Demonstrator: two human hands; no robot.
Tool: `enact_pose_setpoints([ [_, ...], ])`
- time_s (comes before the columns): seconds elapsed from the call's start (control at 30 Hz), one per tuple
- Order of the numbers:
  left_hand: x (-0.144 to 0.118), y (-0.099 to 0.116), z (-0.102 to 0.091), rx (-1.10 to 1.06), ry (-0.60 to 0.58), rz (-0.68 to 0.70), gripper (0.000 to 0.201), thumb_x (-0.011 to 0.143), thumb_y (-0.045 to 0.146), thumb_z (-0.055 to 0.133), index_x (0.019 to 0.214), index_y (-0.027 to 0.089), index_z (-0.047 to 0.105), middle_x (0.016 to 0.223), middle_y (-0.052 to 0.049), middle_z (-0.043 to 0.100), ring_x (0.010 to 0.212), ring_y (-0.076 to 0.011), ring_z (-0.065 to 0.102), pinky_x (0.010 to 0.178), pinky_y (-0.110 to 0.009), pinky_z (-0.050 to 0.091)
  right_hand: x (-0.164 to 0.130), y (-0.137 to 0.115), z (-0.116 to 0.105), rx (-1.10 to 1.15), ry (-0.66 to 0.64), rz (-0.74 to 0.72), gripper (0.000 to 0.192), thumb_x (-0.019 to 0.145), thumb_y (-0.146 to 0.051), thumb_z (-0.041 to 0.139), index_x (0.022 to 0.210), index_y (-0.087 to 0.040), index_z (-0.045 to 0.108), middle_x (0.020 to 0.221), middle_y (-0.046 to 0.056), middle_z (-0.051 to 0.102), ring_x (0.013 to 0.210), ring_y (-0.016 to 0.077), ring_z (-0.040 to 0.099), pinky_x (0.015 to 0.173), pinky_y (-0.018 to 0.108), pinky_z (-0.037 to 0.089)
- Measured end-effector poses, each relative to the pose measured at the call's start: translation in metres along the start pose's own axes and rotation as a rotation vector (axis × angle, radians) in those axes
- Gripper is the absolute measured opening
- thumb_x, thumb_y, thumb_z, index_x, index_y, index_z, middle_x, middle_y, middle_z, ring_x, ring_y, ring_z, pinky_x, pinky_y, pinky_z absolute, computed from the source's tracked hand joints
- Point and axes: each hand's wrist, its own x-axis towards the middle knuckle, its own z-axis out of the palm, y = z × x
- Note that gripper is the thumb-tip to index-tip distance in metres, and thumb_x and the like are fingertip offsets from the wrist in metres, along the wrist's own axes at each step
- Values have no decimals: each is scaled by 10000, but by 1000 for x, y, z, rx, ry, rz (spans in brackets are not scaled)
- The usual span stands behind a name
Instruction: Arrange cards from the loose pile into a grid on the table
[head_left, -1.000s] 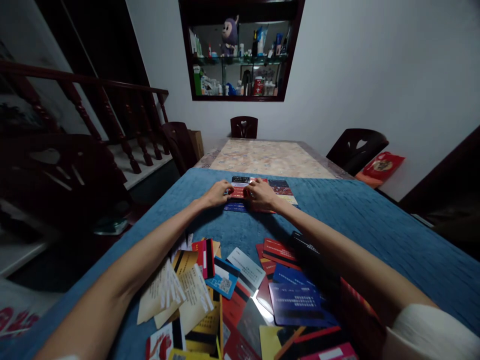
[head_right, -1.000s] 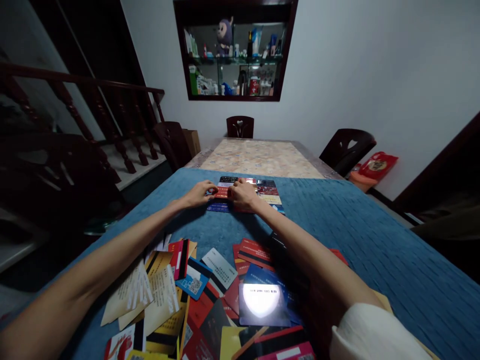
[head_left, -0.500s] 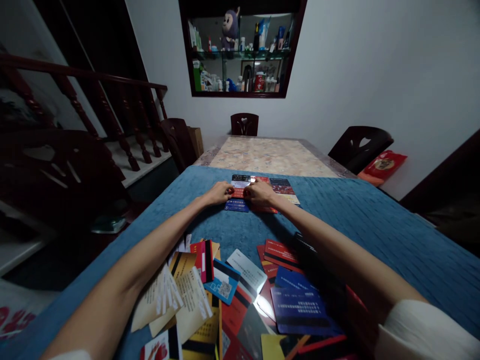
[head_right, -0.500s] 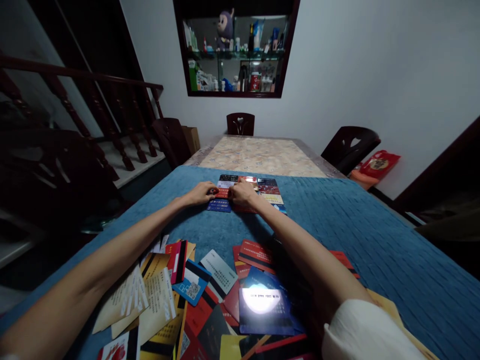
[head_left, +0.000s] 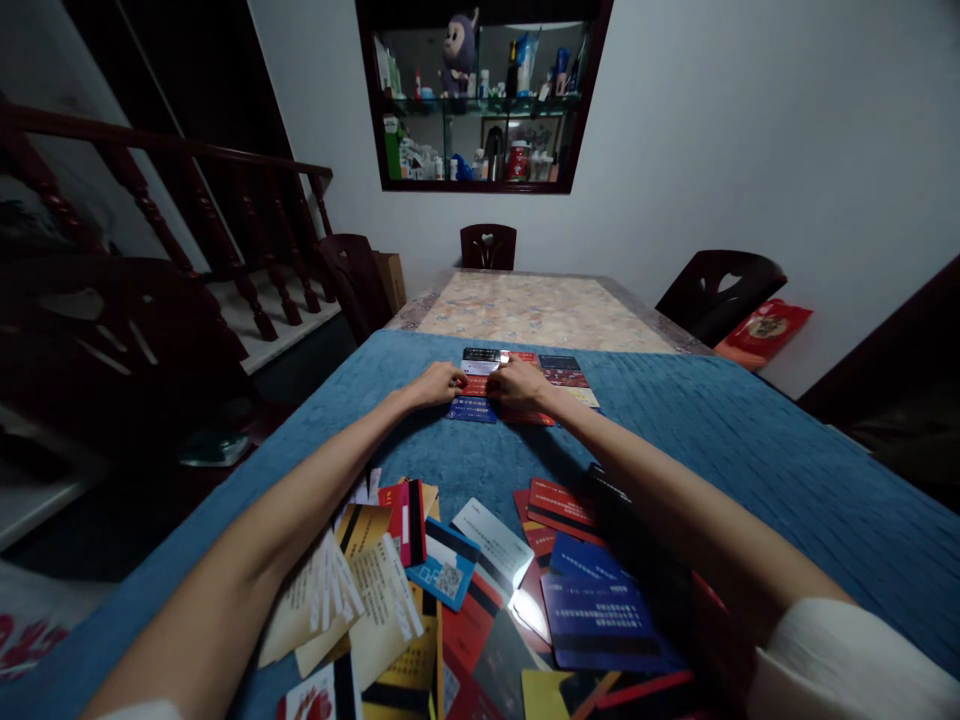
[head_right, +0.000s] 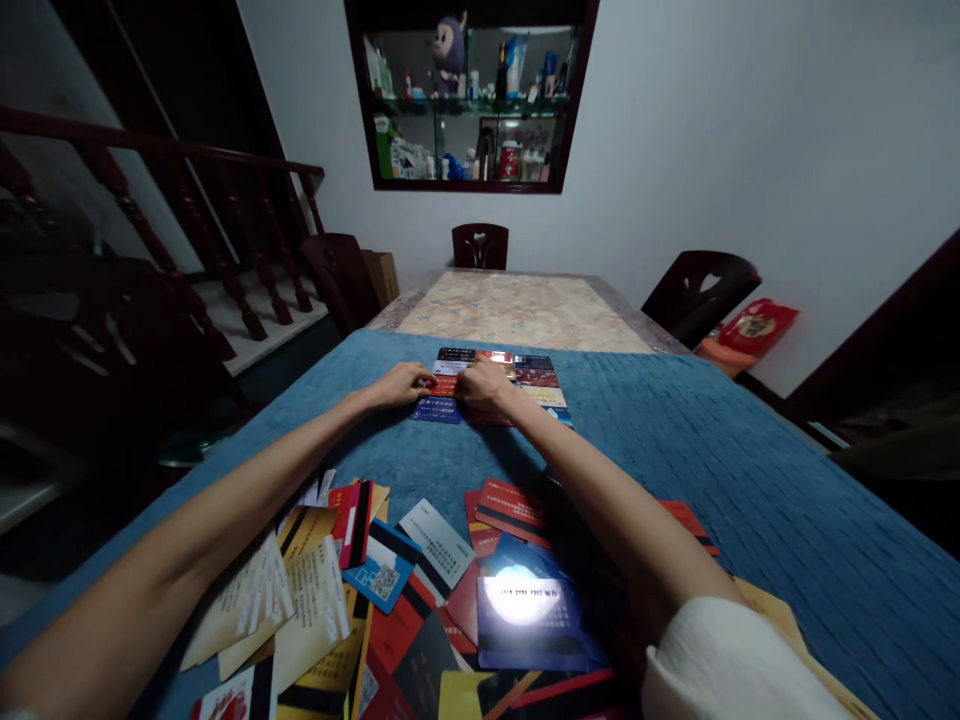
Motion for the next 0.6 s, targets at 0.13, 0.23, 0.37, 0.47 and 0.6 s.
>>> enact_pose_setpoints([
  [0.13, 1, 0, 1, 9, -3, 4, 303, 793, 181, 559, 1016, 142, 760, 949, -82, 727, 865, -198, 646, 828, -259, 495, -1, -1, -1, -3, -3, 22, 284, 887, -329, 584, 1065, -179, 747, 1093, 113, 724, 1108, 277, 575, 936, 315, 414],
  [0.23, 1, 0, 3, 20, 12, 6, 302, 809, 186, 540, 1012, 143, 760, 933, -81, 711, 851, -193, 634, 826, -260, 495, -3, -2, -2, -7, -4, 46, 294, 880, -337, 579, 1073, -190, 744, 1103, 112, 721, 1133, 292, 555, 901, 327, 438],
  [0.37, 0, 0, 5, 32, 36, 9, 301, 820, 188, 524, 999, 143, 762, 906, -81, 680, 849, -194, 618, 827, -268, 495, -4, -4, -4, -13, -5, 76, 309, 885, -347, 555, 1085, -203, 740, 1124, 121, 713, 1159, 311, 532, 868, 353, 456],
  [0.47, 1, -2, 6, 36, 43, 15, 309, 825, 191, 516, 1009, 140, 759, 887, -79, 663, 834, -191, 611, 819, -268, 495, -5, -5, -6, -17, -12, 90, 315, 892, -360, 546, 1082, -203, 741, 1128, 127, 711, 1157, 319, 530, 850, 362, 459],
  [0.6, 2, -3, 8, 35, 53, 13, 325, 822, 182, 520, 1049, 141, 749, 894, -76, 661, 832, -186, 609, 826, -264, 495, -6, -6, -8, -21, -28, 94, 321, 896, -369, 556, 1109, -204, 729, 1142, 122, 706, 1155, 312, 532, 839, 351, 453],
])
